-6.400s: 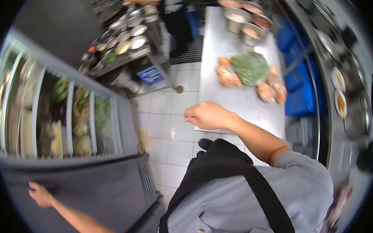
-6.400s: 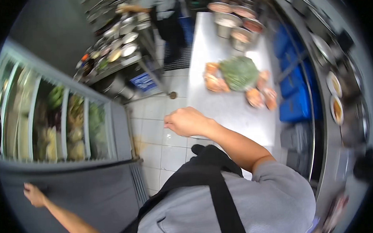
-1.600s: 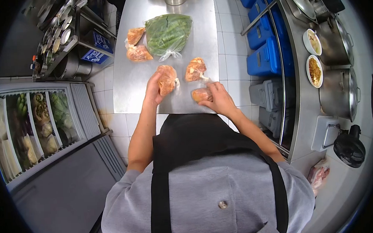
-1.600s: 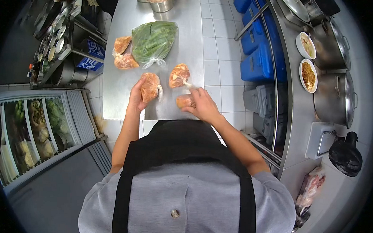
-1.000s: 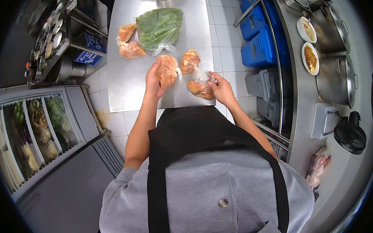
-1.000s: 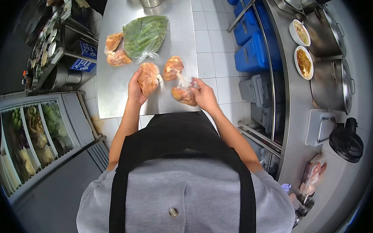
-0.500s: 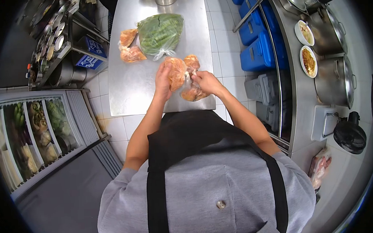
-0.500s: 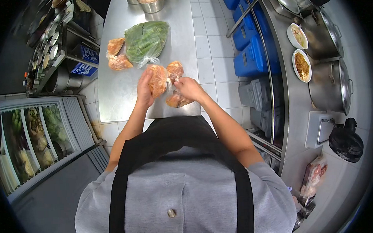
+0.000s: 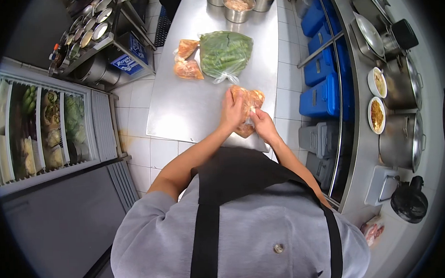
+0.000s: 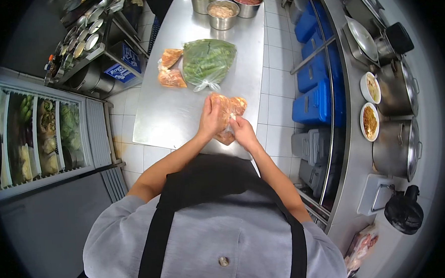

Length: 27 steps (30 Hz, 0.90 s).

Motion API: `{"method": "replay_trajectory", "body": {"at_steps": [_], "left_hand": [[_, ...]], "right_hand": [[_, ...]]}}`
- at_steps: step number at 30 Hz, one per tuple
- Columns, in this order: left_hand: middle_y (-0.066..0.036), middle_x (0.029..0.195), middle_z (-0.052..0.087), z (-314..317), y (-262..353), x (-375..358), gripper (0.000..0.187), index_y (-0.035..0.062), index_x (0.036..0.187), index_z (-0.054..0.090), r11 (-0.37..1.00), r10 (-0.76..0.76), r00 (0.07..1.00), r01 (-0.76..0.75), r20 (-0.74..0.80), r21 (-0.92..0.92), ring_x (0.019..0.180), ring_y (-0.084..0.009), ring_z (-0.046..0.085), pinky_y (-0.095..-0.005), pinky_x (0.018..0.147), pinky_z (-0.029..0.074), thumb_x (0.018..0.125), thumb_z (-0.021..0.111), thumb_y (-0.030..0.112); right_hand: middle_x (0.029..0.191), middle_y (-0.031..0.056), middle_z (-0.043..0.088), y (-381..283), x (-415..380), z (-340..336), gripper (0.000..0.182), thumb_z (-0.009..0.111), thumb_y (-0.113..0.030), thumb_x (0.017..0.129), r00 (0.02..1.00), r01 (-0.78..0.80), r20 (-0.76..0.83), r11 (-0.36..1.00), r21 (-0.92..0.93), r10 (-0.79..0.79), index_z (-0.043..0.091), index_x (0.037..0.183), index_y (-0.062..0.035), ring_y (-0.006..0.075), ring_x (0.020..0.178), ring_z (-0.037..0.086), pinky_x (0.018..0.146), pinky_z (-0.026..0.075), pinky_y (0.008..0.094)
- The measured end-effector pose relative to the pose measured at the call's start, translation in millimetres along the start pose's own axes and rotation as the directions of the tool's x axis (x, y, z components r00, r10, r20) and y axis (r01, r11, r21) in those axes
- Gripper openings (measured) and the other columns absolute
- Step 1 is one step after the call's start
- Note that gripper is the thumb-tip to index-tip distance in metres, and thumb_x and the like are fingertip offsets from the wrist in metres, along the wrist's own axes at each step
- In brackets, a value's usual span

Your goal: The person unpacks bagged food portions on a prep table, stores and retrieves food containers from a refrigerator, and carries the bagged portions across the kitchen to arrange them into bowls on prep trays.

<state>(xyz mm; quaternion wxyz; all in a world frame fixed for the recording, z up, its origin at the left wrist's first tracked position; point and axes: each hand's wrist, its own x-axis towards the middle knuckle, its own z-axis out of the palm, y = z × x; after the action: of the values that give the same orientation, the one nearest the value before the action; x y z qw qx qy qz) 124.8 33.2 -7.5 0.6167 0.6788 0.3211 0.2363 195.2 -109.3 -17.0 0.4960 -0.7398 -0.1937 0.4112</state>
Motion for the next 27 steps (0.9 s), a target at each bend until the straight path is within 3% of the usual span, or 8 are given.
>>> {"method": "replay_trajectory", "body": {"at_steps": [1,5,7,10,13,17,22,27], "left_hand": [[-0.032,0.131,0.056,-12,6,9,0.056,-0.0092,0.132,0.048,1.000,-0.006,0.996,0.007,0.090,-0.012,0.116,-0.0466,0.056,-0.0468,0.101,0.044,0.102,0.055,0.038],[-0.024,0.118,0.061,-74,7,82,0.051,-0.0023,0.122,0.058,0.920,0.283,0.861,-0.121,-0.422,0.372,0.116,-0.0424,0.055,-0.0481,0.100,0.043,0.093,0.064,0.040],[-0.020,0.112,0.062,-106,21,115,0.047,-0.0002,0.115,0.060,0.766,0.381,0.687,0.140,-0.619,0.627,0.114,-0.0382,0.056,-0.0476,0.098,0.043,0.088,0.068,0.037],[-0.018,0.113,0.063,-141,21,141,0.042,0.0030,0.114,0.061,0.706,0.116,0.869,0.269,-0.482,0.655,0.111,-0.0383,0.057,-0.0484,0.095,0.044,0.087,0.068,0.034],[-0.017,0.107,0.066,-148,10,147,0.034,0.0058,0.110,0.063,0.704,0.164,0.924,0.136,-0.346,0.697,0.107,-0.0384,0.060,-0.0483,0.093,0.046,0.089,0.067,0.032],[-0.018,0.100,0.069,-158,-17,142,0.026,0.0054,0.104,0.062,0.741,0.228,0.943,-0.006,-0.243,0.671,0.100,-0.0389,0.064,-0.0497,0.091,0.048,0.091,0.063,0.028],[-0.021,0.095,0.072,-183,-16,153,0.025,0.0012,0.105,0.060,0.945,0.100,0.924,0.029,-0.370,0.327,0.093,-0.0424,0.068,-0.0522,0.088,0.049,0.096,0.053,0.024],[-0.028,0.110,0.070,-196,10,204,0.032,-0.0025,0.116,0.058,0.705,-0.065,0.982,0.172,-0.179,0.688,0.107,-0.0437,0.066,-0.0498,0.096,0.048,0.096,0.048,0.020]], "right_hand": [[0.103,0.0005,0.068,1,-1,5,0.027,0.047,-0.019,0.108,0.999,0.030,-0.041,0.979,0.204,-0.022,0.065,0.113,0.0004,0.0081,0.092,0.058,0.086,0.047,0.0261],[0.102,0.0001,0.067,-5,-6,8,0.027,0.048,-0.021,0.107,0.997,0.034,-0.082,0.959,0.282,-0.012,0.065,0.112,0.0002,0.0076,0.093,0.057,0.088,0.045,0.0252],[0.102,0.0001,0.067,-2,-7,8,0.028,0.048,-0.022,0.108,0.995,0.036,-0.102,0.973,0.228,-0.013,0.065,0.112,-0.0001,0.0076,0.093,0.057,0.088,0.045,0.0251],[0.103,0.0007,0.068,7,-6,11,0.029,0.049,-0.024,0.107,0.992,0.012,-0.128,0.984,0.179,0.011,0.065,0.111,-0.0004,0.0078,0.094,0.058,0.089,0.045,0.0251],[0.105,0.0014,0.069,4,-5,12,0.030,0.050,-0.025,0.107,0.985,-0.013,-0.161,0.962,0.273,0.059,0.065,0.112,0.0000,0.0084,0.096,0.059,0.089,0.045,0.0255],[0.107,0.0024,0.069,3,-6,16,0.030,0.051,-0.026,0.107,0.981,-0.010,-0.182,0.965,0.260,0.059,0.064,0.114,0.0008,0.0091,0.098,0.059,0.093,0.044,0.0268],[0.109,0.0037,0.069,-12,-12,23,0.030,0.050,-0.024,0.107,0.977,-0.013,-0.198,0.952,0.305,0.076,0.064,0.116,0.0008,0.0093,0.099,0.059,0.095,0.044,0.0270],[0.108,0.0037,0.069,-19,-13,28,0.029,0.050,-0.024,0.107,0.969,-0.034,-0.217,0.930,0.366,0.121,0.064,0.115,0.0007,0.0091,0.097,0.060,0.093,0.045,0.0263]]}}
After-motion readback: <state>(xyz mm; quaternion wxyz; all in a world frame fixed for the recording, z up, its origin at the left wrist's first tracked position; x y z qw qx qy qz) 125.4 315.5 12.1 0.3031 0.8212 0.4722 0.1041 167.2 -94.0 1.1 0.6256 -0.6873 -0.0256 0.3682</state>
